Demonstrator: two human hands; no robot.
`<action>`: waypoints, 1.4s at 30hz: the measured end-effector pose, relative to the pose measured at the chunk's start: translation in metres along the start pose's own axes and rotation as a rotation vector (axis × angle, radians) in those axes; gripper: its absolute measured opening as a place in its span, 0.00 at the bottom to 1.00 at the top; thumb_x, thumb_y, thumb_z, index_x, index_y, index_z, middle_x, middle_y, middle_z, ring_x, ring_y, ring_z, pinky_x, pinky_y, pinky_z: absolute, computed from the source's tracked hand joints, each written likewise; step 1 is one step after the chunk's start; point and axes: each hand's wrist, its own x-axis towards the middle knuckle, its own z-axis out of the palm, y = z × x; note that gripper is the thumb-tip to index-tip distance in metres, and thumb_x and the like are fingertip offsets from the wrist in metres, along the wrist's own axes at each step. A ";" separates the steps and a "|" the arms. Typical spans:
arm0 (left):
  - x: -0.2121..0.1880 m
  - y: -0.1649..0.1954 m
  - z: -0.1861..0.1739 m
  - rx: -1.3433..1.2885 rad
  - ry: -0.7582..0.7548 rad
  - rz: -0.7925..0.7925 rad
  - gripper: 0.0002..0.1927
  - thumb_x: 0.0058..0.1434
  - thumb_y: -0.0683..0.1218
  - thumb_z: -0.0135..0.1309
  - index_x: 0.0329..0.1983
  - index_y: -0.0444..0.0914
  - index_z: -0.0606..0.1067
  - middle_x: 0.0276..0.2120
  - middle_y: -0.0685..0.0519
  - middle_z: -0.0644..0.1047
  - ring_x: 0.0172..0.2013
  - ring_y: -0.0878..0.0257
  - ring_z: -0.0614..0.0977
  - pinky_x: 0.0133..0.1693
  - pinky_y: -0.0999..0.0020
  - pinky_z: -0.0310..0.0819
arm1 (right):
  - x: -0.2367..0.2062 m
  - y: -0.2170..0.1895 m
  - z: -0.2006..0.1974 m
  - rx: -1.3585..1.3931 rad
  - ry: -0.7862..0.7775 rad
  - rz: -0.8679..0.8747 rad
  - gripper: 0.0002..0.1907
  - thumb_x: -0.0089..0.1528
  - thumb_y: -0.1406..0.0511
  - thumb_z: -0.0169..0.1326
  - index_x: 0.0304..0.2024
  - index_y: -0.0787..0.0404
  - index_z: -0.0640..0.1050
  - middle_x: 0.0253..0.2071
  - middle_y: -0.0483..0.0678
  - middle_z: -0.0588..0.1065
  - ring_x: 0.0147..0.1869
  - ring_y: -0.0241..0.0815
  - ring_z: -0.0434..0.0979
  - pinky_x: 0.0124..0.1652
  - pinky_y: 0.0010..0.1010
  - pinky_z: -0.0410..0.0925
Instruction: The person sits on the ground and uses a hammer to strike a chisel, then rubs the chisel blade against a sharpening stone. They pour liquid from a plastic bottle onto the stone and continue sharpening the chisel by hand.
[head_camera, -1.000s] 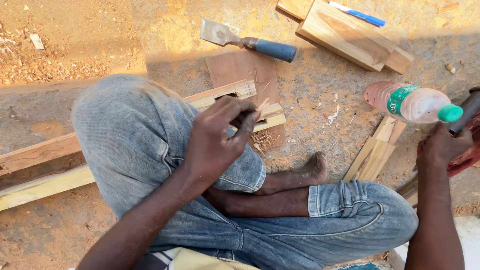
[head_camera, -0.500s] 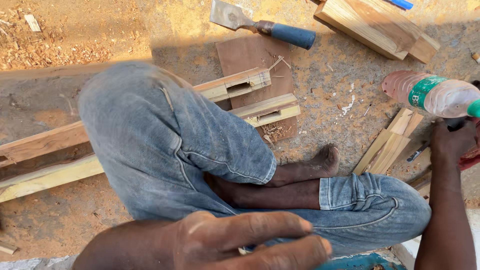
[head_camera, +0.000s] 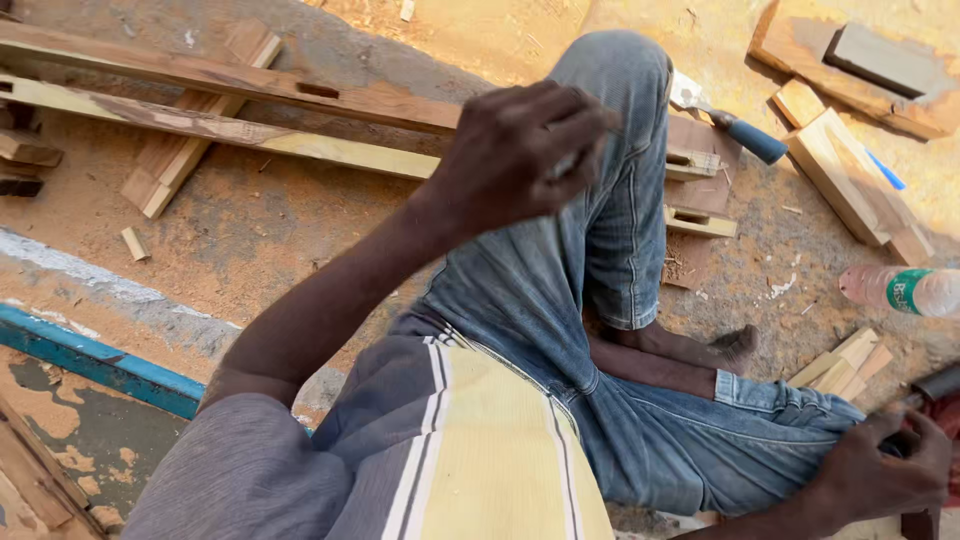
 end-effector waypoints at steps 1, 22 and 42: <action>-0.016 -0.048 0.001 0.056 0.033 -0.108 0.09 0.69 0.47 0.60 0.51 0.43 0.78 0.44 0.54 0.82 0.41 0.62 0.84 0.39 0.64 0.81 | 0.000 -0.022 -0.005 0.043 -0.001 -0.025 0.03 0.63 0.74 0.65 0.39 0.69 0.84 0.35 0.55 0.82 0.35 0.45 0.82 0.37 0.31 0.75; -0.043 -0.301 0.019 0.466 -0.532 -0.639 0.27 0.60 0.62 0.64 0.55 0.42 0.74 0.44 0.45 0.81 0.50 0.45 0.81 0.51 0.41 0.68 | 0.041 -0.131 0.066 0.681 -0.740 0.089 0.16 0.62 0.63 0.60 0.50 0.63 0.80 0.43 0.55 0.81 0.39 0.48 0.84 0.38 0.38 0.76; -0.110 -0.137 0.080 0.282 -0.939 -0.437 0.45 0.62 0.79 0.49 0.63 0.39 0.68 0.39 0.45 0.84 0.40 0.51 0.87 0.48 0.53 0.81 | 0.069 -0.163 0.070 0.582 -0.729 -0.008 0.33 0.58 0.58 0.64 0.64 0.62 0.72 0.50 0.60 0.77 0.51 0.55 0.80 0.50 0.45 0.72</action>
